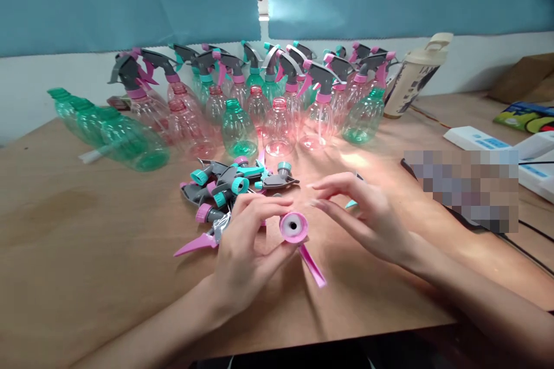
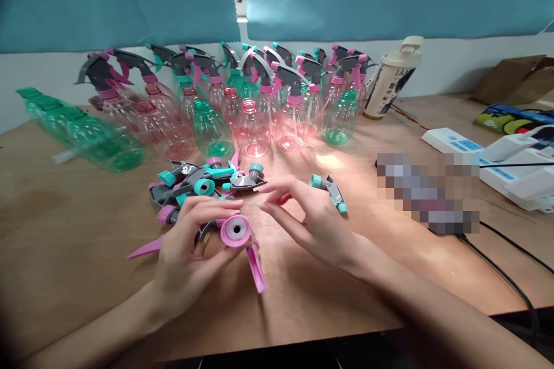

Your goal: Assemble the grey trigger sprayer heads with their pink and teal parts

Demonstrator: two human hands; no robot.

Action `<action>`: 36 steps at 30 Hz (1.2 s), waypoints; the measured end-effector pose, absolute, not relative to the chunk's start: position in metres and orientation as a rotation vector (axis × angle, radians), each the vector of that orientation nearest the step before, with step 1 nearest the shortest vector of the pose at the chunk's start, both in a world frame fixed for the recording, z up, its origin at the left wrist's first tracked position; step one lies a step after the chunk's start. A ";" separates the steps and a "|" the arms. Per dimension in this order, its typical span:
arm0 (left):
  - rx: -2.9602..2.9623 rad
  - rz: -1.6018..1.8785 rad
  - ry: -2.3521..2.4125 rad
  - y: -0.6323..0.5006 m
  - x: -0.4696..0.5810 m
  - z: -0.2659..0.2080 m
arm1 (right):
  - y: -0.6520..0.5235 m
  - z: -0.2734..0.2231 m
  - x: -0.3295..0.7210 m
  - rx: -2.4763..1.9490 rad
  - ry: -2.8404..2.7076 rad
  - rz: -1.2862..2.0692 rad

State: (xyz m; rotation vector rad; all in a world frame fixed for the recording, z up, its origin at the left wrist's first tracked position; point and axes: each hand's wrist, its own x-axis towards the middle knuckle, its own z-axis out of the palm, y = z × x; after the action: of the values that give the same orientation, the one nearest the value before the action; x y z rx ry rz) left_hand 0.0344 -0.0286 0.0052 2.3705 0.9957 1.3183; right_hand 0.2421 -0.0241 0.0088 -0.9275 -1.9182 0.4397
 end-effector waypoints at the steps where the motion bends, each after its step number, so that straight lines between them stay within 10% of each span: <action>1: 2.381 1.330 1.027 -0.029 0.034 0.005 | -0.027 0.013 0.241 -0.920 -1.913 0.424; 14: 2.637 1.350 1.181 -0.027 0.032 0.008 | -0.051 0.033 0.228 -1.075 -2.277 0.209; 26: 2.506 1.350 1.012 -0.022 0.026 0.001 | -0.046 0.047 0.226 -1.113 -2.214 1.009; 36: 2.500 1.333 0.978 -0.024 0.032 0.001 | -0.023 0.029 0.233 -0.831 -2.170 0.564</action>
State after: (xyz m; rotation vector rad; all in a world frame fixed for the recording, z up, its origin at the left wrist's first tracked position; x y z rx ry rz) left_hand 0.0319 -0.0244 0.0007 2.5001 0.9782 1.3326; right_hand 0.2327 -0.0232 0.0291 -0.8307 -2.1699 0.5637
